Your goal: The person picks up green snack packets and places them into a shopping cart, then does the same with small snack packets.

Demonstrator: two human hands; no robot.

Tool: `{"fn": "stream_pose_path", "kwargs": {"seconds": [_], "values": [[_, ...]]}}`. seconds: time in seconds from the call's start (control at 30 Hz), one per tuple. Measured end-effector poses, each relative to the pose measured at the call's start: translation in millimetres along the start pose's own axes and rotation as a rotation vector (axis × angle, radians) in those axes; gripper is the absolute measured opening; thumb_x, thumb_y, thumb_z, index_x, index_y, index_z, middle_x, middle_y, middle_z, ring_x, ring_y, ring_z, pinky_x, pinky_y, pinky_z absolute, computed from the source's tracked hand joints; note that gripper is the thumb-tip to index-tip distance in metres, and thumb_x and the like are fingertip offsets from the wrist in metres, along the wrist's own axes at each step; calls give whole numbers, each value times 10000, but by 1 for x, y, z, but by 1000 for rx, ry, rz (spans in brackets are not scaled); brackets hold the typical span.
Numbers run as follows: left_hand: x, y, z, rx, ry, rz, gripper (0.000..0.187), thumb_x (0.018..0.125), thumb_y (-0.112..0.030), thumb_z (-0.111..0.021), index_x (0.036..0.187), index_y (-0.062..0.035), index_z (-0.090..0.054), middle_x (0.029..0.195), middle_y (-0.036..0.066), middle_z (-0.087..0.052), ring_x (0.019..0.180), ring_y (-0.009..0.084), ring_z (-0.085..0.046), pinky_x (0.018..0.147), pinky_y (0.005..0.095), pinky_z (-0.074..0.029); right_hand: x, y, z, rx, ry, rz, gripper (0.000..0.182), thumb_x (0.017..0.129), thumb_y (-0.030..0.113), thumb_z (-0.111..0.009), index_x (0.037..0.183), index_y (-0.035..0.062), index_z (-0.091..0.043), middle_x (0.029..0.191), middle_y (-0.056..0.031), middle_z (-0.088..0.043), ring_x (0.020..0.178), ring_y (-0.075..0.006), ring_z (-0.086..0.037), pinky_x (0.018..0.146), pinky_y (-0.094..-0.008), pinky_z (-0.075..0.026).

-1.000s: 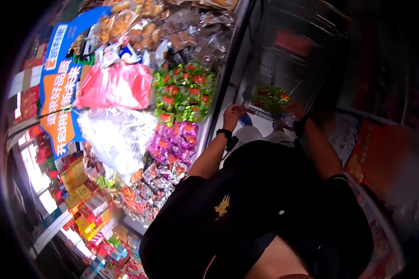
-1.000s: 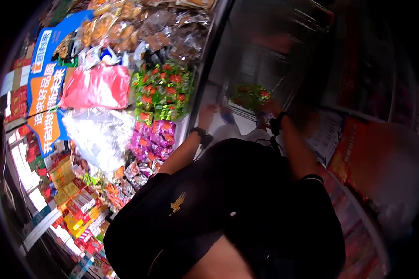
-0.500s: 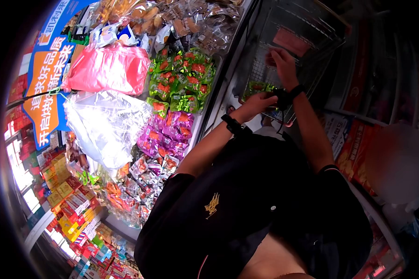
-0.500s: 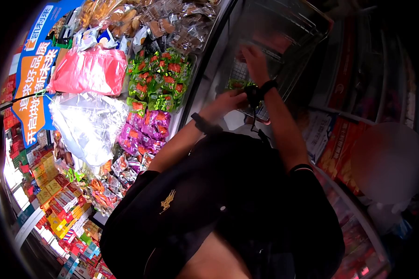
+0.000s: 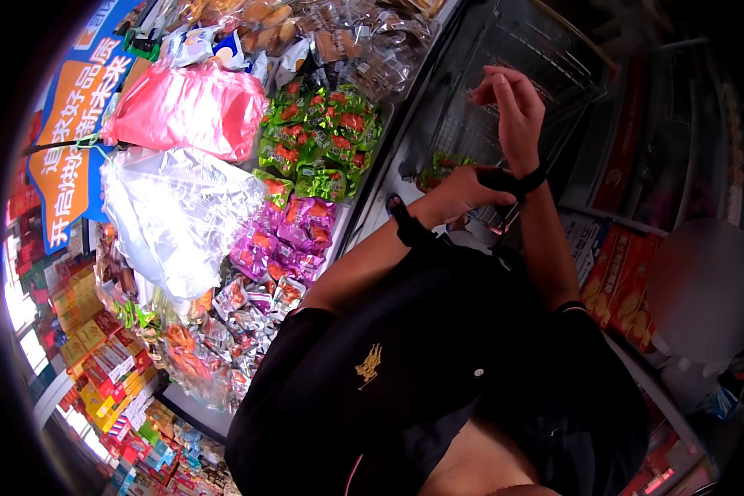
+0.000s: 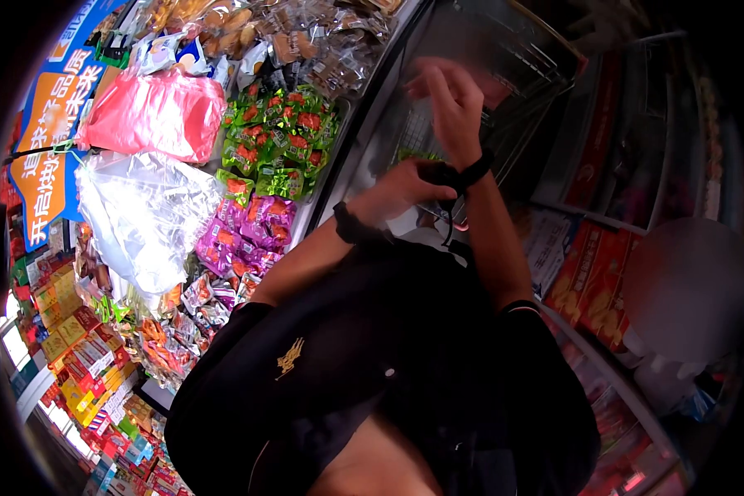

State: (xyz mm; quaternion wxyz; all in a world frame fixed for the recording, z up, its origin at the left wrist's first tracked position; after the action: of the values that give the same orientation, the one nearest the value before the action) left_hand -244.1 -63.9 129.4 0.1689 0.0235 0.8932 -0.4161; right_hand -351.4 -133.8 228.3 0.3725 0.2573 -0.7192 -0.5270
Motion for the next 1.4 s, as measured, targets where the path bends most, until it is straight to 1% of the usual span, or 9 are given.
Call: {"fn": "stream_pose_path", "kwargs": {"seconds": [0.3, 0.4, 0.63, 0.73, 0.87, 1.03, 1.13, 1.3, 1.4], "values": [[-13, -35, -10, 80, -150, -252, 460, 750, -105, -763, 1154, 28, -587, 1033, 43, -649, 917, 92, -595, 821, 235, -466, 5, 53, 43, -125, -434, 279, 186, 964, 146, -496, 1009, 6, -611, 706, -44, -617, 593, -104, -571, 517, -249, -434], [-17, -43, -15, 69, -122, -258, 453, 764, -104, -750, 1165, 25, -583, 1037, 45, -649, 920, 90, -593, 824, 238, -465, 8, 61, 42, -155, -410, 316, 136, 946, 112, -518, 981, 0, -587, 651, -35, -606, 542, -98, -578, 495, -233, -454], [-12, -8, 7, -72, -75, -147, 410, 817, -167, -714, 1178, -16, -593, 1007, 42, -644, 908, 99, -599, 817, 254, -474, 5, 39, 11, -187, -223, 187, 129, 931, 78, -536, 977, -13, -614, 668, -16, -612, 573, -65, -568, 523, -208, -440], [-20, -19, 28, -181, -123, -223, 359, 897, -202, -613, 1200, -13, -569, 1051, 50, -637, 954, 116, -599, 855, 264, -468, -2, 14, -4, -250, -75, 62, 112, 921, 70, -549, 950, -14, -617, 685, -18, -621, 604, -64, -581, 556, -206, -458], [-50, -53, 101, -243, -495, -467, 345, 968, -289, -472, 1140, -5, -561, 1059, 93, -623, 913, 177, -626, 821, 292, -497, -29, -8, -32, -453, 157, -72, 134, 890, 57, -582, 1004, 6, -631, 702, -27, -626, 650, -48, -590, 573, -207, -462], [-94, -120, 148, -238, -700, -790, 260, 977, -244, -431, 1035, -20, -549, 937, 110, -633, 819, 203, -640, 757, 324, -519, -70, -37, -73, -612, 525, -222, 210, 871, 151, -606, 1051, 45, -627, 811, -123, -666, 675, -187, -645, 623, -303, -504], [-116, -134, 170, -281, -760, -931, 257, 964, -271, -441, 964, -38, -551, 874, 98, -620, 727, 205, -624, 707, 334, -519, -90, -61, -90, -685, 676, -287, 179, 914, 112, -567, 1058, 24, -624, 848, -74, -665, 729, -108, -621, 658, -264, -506], [-176, -138, 195, -424, -931, -1233, 275, 939, -329, -437, 875, -72, -511, 744, 62, -552, 618, 178, -533, 616, 347, -481, -114, -57, -132, -433, 846, -420, 337, 865, 193, -657, 1147, 20, -591, 879, -57, -655, 726, -119, -617, 668, -266, -503], [-206, -154, 191, -295, -1007, -1369, 299, 944, -336, -396, 834, -70, -476, 701, 67, -513, 573, 176, -481, 583, 338, -456, -130, -49, -164, -325, 984, -295, 471, 813, 226, -725, 1200, 20, -555, 912, -64, -647, 716, -118, -598, 659, -260, -484]]}}
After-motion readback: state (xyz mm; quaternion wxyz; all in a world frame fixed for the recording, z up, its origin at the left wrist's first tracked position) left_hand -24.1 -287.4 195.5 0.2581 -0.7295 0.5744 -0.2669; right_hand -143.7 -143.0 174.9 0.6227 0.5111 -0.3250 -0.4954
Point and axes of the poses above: each hand's wrist, its own x-axis towards the middle knuckle, its own z-axis out of the back of the hand, y = z × x, the point moved 10 cm from there along x, towards the middle knuckle
